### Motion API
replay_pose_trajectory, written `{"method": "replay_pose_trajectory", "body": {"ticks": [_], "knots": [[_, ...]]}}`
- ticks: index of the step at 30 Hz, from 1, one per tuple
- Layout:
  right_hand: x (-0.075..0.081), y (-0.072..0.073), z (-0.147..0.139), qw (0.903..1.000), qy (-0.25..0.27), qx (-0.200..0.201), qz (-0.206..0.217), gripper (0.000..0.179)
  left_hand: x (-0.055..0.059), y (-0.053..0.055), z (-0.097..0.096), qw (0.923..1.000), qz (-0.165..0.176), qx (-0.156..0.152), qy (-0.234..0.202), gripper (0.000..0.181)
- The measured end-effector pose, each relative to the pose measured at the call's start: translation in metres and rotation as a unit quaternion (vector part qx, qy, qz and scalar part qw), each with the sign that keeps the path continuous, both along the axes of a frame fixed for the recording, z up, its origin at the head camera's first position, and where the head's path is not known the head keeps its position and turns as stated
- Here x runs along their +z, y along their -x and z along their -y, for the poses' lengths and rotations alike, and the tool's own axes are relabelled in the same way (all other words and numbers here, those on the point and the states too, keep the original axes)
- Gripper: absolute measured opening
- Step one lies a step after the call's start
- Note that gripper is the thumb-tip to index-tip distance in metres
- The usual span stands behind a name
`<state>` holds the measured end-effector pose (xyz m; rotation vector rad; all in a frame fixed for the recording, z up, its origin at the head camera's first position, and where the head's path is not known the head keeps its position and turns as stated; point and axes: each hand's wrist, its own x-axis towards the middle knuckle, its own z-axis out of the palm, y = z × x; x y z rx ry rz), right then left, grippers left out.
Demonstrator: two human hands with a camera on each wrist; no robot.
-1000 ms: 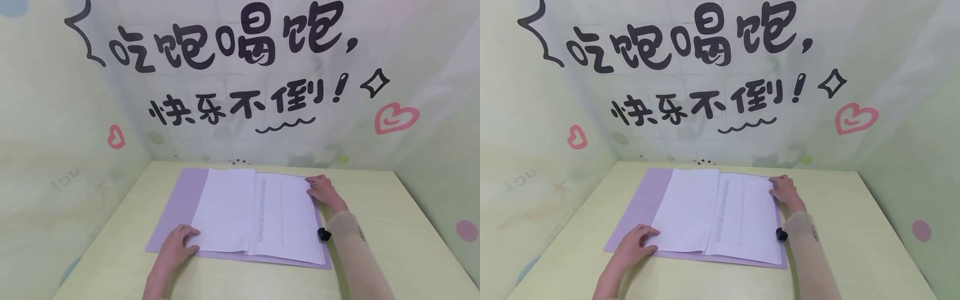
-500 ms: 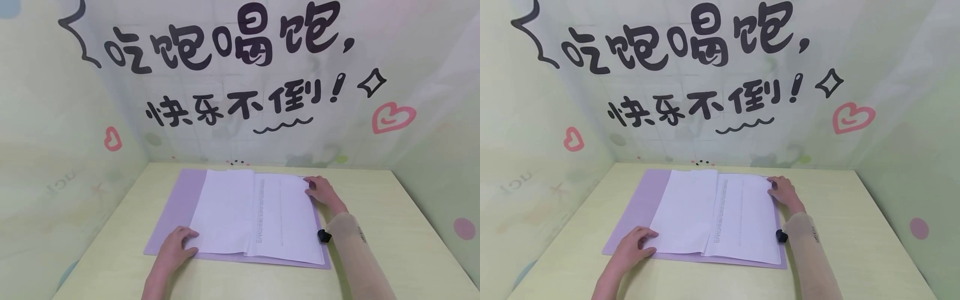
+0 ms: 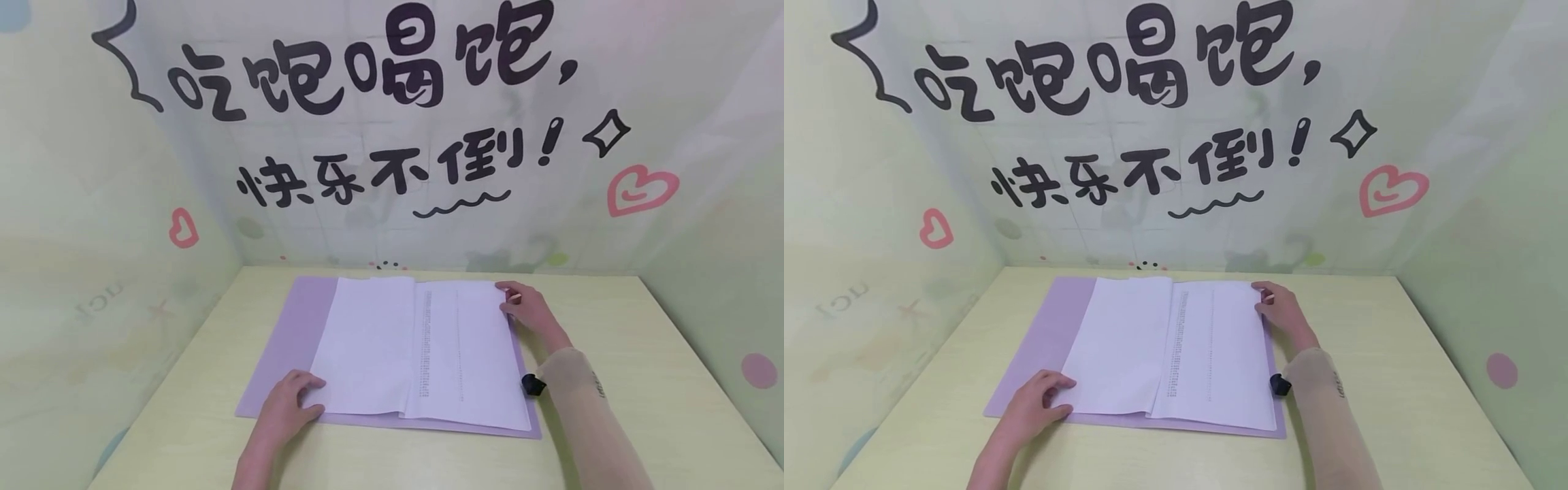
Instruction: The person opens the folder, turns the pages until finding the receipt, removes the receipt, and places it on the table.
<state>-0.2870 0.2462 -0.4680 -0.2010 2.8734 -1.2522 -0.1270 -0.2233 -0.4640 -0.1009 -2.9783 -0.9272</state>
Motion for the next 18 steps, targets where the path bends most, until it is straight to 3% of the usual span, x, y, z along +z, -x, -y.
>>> {"method": "replay_pose_trajectory", "body": {"ticks": [11, 14, 18], "knots": [[0.018, 0.004, -0.011, 0.9953, 0.086, 0.044, -0.003, 0.037, 0.002, 0.001, 0.000, 0.9999, -0.006, -0.010, 0.007, 0.033], [0.026, 0.007, -0.012, 0.9937, 0.096, 0.058, -0.002, 0.036, 0.002, 0.001, 0.000, 0.9999, -0.004, -0.010, 0.010, 0.033], [0.038, 0.010, -0.012, 0.9953, 0.064, 0.071, -0.013, 0.033, 0.002, 0.000, 0.000, 0.9999, -0.003, -0.008, 0.010, 0.033]]}}
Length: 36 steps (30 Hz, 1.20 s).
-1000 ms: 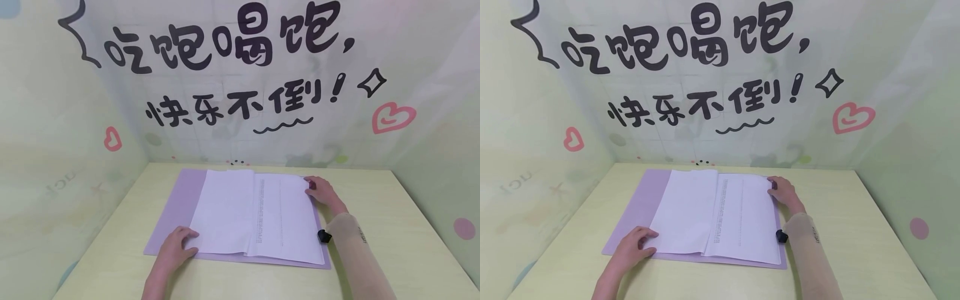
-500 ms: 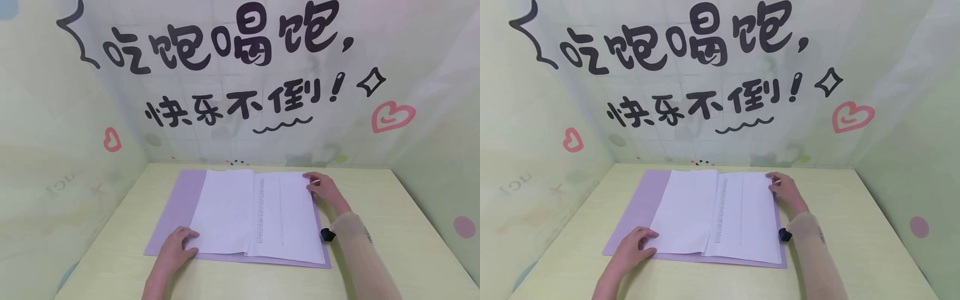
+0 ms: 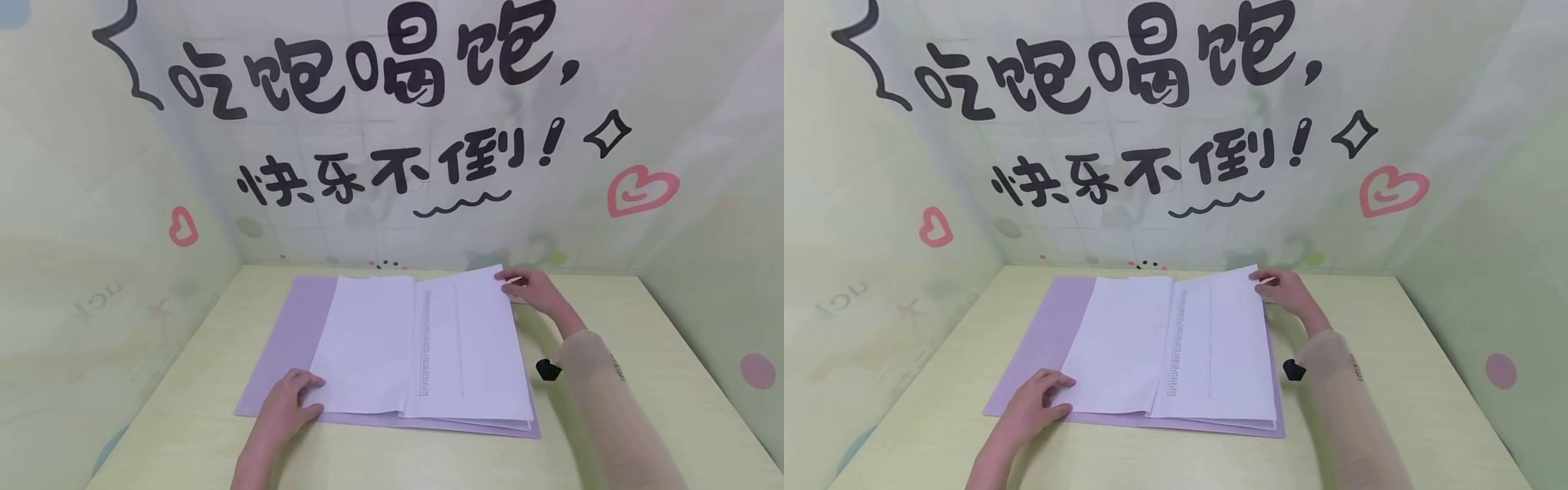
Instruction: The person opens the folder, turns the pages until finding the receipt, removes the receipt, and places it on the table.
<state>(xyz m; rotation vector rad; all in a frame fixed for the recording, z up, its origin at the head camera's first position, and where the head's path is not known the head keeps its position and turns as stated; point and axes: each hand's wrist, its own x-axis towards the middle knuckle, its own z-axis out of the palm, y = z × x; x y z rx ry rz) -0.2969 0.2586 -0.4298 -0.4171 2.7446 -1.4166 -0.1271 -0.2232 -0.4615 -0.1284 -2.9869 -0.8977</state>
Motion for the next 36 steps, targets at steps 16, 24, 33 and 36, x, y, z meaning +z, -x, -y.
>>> {"method": "replay_pose_trajectory", "body": {"ticks": [16, 24, 33, 36], "knots": [[0.071, 0.019, 0.022, 0.9854, -0.131, 0.074, -0.079, 0.031, -0.002, -0.001, 0.000, 0.9999, -0.003, 0.006, -0.011, 0.031], [0.093, 0.030, 0.051, 0.9862, -0.120, 0.084, -0.077, 0.030, -0.005, 0.000, 0.000, 0.9998, -0.006, 0.002, -0.020, 0.031], [0.111, 0.041, 0.100, 0.9863, -0.092, 0.104, -0.089, 0.030, -0.001, -0.001, 0.000, 0.9998, -0.007, 0.004, -0.019, 0.031], [0.114, 0.044, 0.116, 0.9868, -0.088, 0.103, -0.089, 0.029, 0.000, -0.001, 0.001, 0.9998, -0.008, 0.006, -0.016, 0.032]]}}
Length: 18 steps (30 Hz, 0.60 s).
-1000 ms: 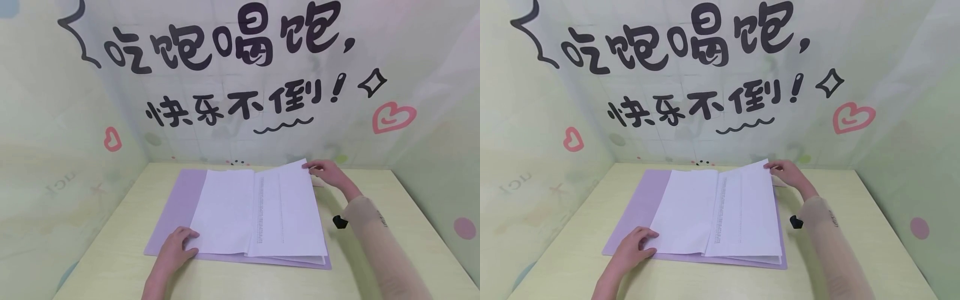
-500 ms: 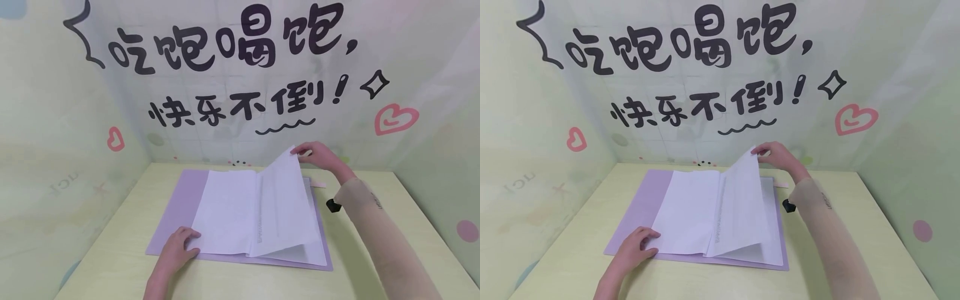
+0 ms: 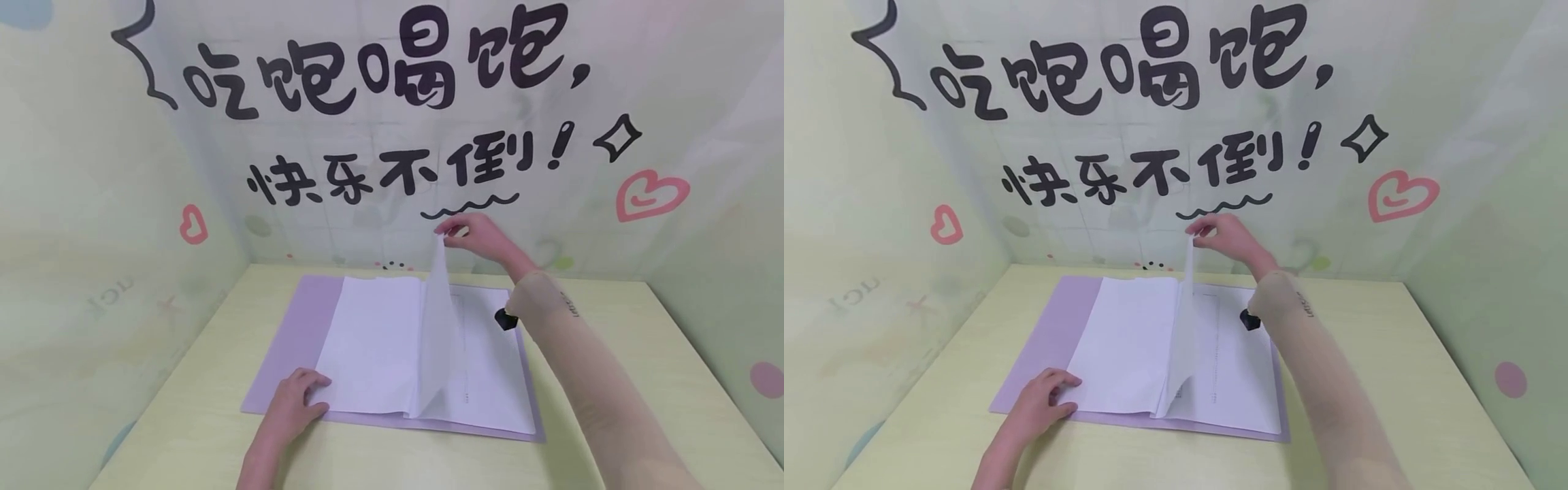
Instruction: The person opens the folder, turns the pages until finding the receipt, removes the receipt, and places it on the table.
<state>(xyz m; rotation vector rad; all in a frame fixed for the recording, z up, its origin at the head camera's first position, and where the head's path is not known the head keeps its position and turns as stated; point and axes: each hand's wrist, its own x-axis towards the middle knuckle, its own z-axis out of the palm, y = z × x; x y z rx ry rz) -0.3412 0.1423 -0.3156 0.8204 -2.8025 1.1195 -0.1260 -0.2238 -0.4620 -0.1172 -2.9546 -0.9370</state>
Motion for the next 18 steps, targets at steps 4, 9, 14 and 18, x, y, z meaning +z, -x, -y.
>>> {"method": "replay_pose_trajectory", "body": {"ticks": [4, 9, 14, 18], "knots": [[0.001, 0.005, 0.024, 0.9997, 0.023, 0.004, 0.004, 0.029, 0.000, 0.000, 0.001, 1.0000, -0.002, 0.004, 0.003, 0.031], [-0.008, 0.007, 0.051, 0.9986, 0.053, 0.000, 0.003, 0.029, -0.003, -0.001, 0.002, 0.9999, 0.000, 0.009, 0.011, 0.031], [-0.021, 0.006, 0.075, 0.9959, 0.089, -0.008, -0.014, 0.027, -0.006, -0.002, 0.001, 0.9999, -0.008, 0.009, 0.008, 0.031], [-0.034, 0.006, 0.093, 0.9928, 0.118, -0.006, -0.021, 0.027, -0.008, -0.002, 0.001, 0.9999, -0.011, 0.012, 0.003, 0.032]]}}
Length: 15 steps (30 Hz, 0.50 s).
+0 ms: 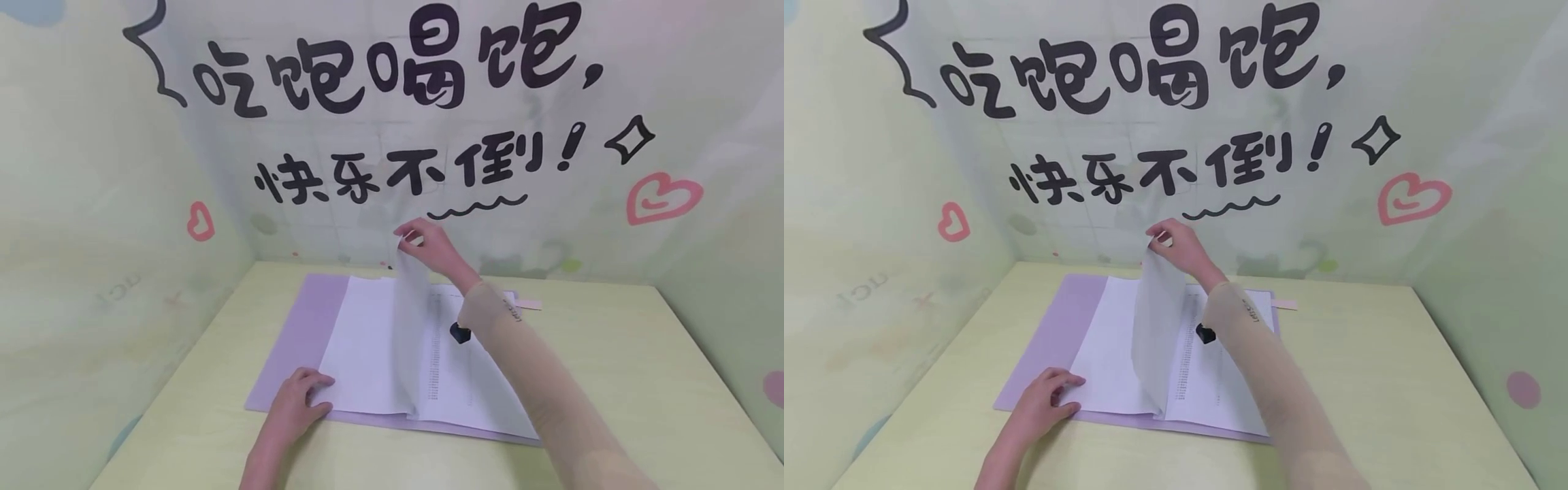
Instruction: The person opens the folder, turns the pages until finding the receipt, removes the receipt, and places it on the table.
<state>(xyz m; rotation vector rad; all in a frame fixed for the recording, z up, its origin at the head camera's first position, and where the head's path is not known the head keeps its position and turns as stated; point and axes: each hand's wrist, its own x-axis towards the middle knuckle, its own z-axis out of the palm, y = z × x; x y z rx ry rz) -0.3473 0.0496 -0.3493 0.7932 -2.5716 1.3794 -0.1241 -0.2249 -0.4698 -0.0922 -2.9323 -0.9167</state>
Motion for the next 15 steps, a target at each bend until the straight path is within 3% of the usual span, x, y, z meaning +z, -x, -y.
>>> {"method": "replay_pose_trajectory", "body": {"ticks": [5, 9, 15], "knots": [[-0.015, -0.003, 0.017, 0.9997, 0.005, 0.022, 0.006, 0.038, 0.001, 0.000, -0.001, 1.0000, -0.003, 0.000, 0.000, 0.037], [-0.024, -0.006, 0.030, 0.9990, 0.004, 0.044, 0.009, 0.048, 0.002, -0.001, -0.001, 0.9999, -0.003, 0.003, -0.010, 0.055], [-0.043, -0.004, 0.048, 0.9969, -0.055, 0.056, -0.010, 0.061, 0.003, 0.001, 0.000, 0.9987, 0.015, 0.016, -0.047, 0.082]]}}
